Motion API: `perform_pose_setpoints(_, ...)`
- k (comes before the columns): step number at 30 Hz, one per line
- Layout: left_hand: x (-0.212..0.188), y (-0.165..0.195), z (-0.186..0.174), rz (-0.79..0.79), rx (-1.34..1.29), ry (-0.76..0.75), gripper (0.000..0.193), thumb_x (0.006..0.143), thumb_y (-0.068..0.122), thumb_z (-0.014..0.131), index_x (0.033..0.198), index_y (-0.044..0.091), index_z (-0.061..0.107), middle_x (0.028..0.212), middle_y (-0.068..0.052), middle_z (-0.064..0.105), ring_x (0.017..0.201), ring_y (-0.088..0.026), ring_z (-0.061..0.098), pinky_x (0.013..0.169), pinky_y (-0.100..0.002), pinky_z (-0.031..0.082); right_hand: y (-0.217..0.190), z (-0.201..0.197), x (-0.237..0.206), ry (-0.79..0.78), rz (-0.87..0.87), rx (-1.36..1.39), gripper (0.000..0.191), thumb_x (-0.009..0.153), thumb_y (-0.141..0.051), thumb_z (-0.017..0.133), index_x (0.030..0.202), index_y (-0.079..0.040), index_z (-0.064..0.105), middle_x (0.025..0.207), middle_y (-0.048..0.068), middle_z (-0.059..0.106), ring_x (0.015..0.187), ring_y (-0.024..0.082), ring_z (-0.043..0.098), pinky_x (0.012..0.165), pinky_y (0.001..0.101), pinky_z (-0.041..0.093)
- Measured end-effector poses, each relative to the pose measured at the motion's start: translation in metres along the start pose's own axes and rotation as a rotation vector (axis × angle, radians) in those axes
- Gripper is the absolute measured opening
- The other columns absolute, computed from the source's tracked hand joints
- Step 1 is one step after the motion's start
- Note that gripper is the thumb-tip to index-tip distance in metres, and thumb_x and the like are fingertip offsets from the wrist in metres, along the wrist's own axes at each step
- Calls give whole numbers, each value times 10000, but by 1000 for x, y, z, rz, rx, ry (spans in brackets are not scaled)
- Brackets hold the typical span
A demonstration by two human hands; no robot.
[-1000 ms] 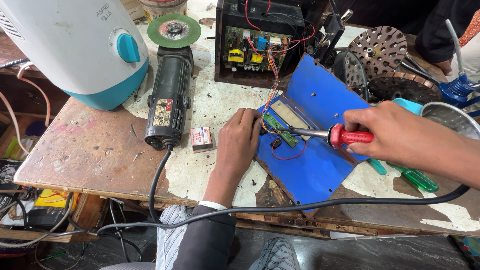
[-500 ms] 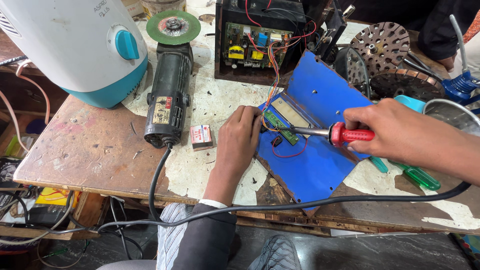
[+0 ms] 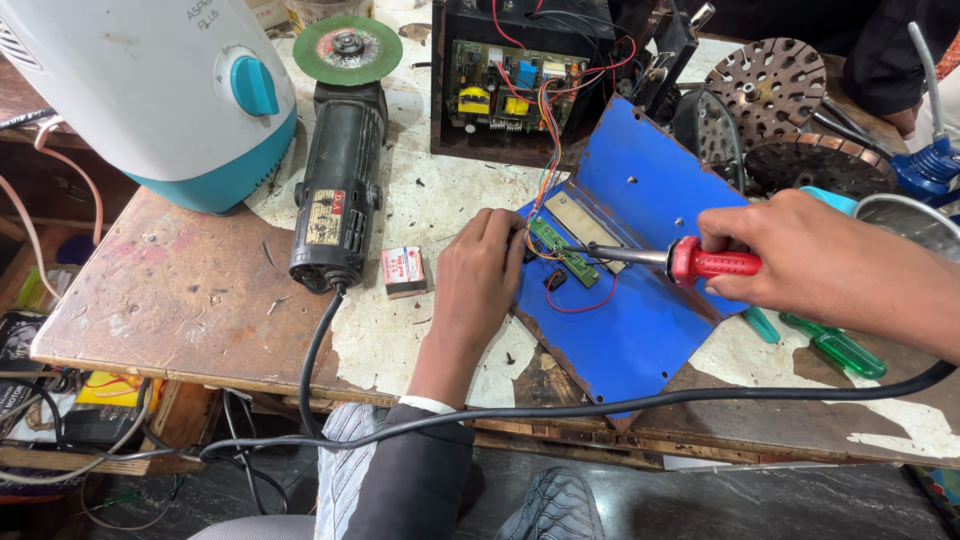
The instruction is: The person uses a soldering iron to attach wires to a small green circuit board mounted on a blue metal plate. They repeatedly heat solder joints and feed solder wire to secure connections while holding the board steady with the other hand.
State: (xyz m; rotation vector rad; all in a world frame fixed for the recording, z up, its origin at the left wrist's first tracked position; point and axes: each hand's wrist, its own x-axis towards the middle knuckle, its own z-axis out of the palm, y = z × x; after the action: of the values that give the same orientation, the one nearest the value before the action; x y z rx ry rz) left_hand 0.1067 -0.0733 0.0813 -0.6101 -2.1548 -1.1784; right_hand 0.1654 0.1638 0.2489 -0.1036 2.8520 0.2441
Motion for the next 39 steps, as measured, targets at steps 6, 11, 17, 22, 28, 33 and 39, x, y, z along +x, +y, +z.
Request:
perform_pose_setpoints(6,-1,4,-3,120,-13,-137,78,959,114,648,963,48,606,897,-101,666,876,-291,652,799,-426,520,5,4,4,30,-67,79,250,863,-327,741,984,-117,680,700,90,730,627,296,694,622,409,535)
perform_pose_setpoints(11,-2,5,-2,125,5,-146,75,973,121,622,988,52,596,904,-106,653,948,-312,620,862,-448,488,6,3,5,3,-40,46,229,882,-302,733,1038,-139,694,708,97,736,648,272,677,630,401,539)
perform_pose_setpoints(17,-3,4,1,132,54,-157,89,977,129,626,1002,58,579,947,-110,633,957,-313,610,866,-454,482,-7,-9,0,-28,-51,37,255,893,-315,712,1140,-255,723,676,91,707,601,279,682,626,401,532)
perform_pose_setpoints(22,-2,2,2,173,88,-168,101,951,119,634,1011,64,574,963,-105,623,970,-314,605,861,-446,477,-15,-16,-3,-86,7,-76,225,939,-288,678,1156,-241,718,610,114,654,551,271,655,598,375,519)
perform_pose_setpoints(28,-1,0,3,176,88,-171,108,953,116,641,1007,55,569,965,-112,619,966,-315,603,857,-441,477,-13,-14,-1,-34,-58,-27,214,914,-305,706,1125,-270,718,594,125,670,546,307,662,606,413,535)
perform_pose_setpoints(33,-2,1,3,159,90,-176,109,950,111,647,1008,55,573,965,-110,621,968,-311,606,868,-438,480,-13,-15,1,-78,-5,-63,343,889,-286,730,1231,-266,713,633,119,691,561,280,666,616,386,542)
perform_pose_setpoints(39,-1,3,4,148,85,-191,114,941,108,648,1013,57,576,972,-109,624,971,-314,607,872,-439,481,-11,-14,0,-55,-12,-97,416,864,-294,768,1269,-239,690,627,127,679,565,274,665,622,387,546)
